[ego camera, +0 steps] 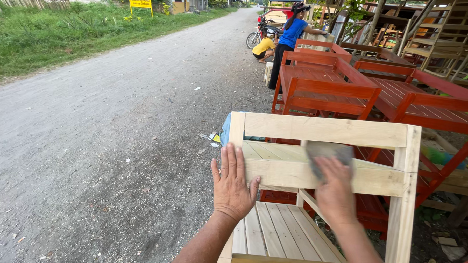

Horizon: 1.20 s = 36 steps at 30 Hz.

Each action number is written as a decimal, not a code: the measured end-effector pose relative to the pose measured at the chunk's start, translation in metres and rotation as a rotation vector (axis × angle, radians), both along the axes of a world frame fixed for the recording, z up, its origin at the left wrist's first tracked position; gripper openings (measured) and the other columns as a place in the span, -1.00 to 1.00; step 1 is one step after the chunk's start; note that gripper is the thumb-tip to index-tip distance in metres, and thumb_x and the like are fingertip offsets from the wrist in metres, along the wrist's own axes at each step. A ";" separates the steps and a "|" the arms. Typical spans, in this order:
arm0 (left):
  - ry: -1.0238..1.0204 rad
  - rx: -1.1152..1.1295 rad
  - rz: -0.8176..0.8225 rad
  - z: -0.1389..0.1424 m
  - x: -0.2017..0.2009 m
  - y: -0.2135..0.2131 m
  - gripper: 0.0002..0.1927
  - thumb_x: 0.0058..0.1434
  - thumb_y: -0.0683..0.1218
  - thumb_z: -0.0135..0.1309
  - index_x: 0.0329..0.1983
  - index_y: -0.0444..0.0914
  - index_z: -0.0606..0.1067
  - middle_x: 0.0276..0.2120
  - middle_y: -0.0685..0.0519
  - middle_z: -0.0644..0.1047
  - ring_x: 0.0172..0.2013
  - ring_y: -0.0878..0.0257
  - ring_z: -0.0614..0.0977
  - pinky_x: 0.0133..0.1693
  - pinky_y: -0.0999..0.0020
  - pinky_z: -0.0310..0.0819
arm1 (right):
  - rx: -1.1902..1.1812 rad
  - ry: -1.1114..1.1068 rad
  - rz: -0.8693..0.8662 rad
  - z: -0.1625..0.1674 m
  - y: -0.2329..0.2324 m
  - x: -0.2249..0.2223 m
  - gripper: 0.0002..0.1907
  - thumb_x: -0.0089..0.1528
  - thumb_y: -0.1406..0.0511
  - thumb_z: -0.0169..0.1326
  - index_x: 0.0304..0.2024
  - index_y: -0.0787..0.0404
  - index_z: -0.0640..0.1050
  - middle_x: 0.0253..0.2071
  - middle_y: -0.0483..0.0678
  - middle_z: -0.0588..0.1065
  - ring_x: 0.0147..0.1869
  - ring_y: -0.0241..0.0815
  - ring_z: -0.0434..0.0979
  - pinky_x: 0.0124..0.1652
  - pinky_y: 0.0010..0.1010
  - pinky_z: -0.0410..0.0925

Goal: The person sands the surface of a wooden chair using a sanding block. They work across the seat slats and then move to the backrest and side rails, smoothing the wood by hand.

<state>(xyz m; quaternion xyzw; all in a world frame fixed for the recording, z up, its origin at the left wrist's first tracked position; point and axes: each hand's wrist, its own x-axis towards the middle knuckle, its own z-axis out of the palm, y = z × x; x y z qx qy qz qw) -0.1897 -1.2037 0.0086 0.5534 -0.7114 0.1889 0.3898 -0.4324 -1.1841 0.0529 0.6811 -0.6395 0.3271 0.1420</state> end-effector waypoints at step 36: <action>0.313 0.039 -0.163 -0.004 0.017 0.000 0.06 0.00 0.04 0.04 0.52 -0.41 -0.10 0.43 -0.30 0.12 0.40 -0.13 0.21 0.37 -0.18 -0.13 | -0.031 0.080 0.344 -0.004 -0.032 0.131 -0.43 0.12 0.42 0.13 0.22 0.20 0.48 0.30 0.02 0.43 0.45 -0.01 0.28 0.45 -0.09 0.01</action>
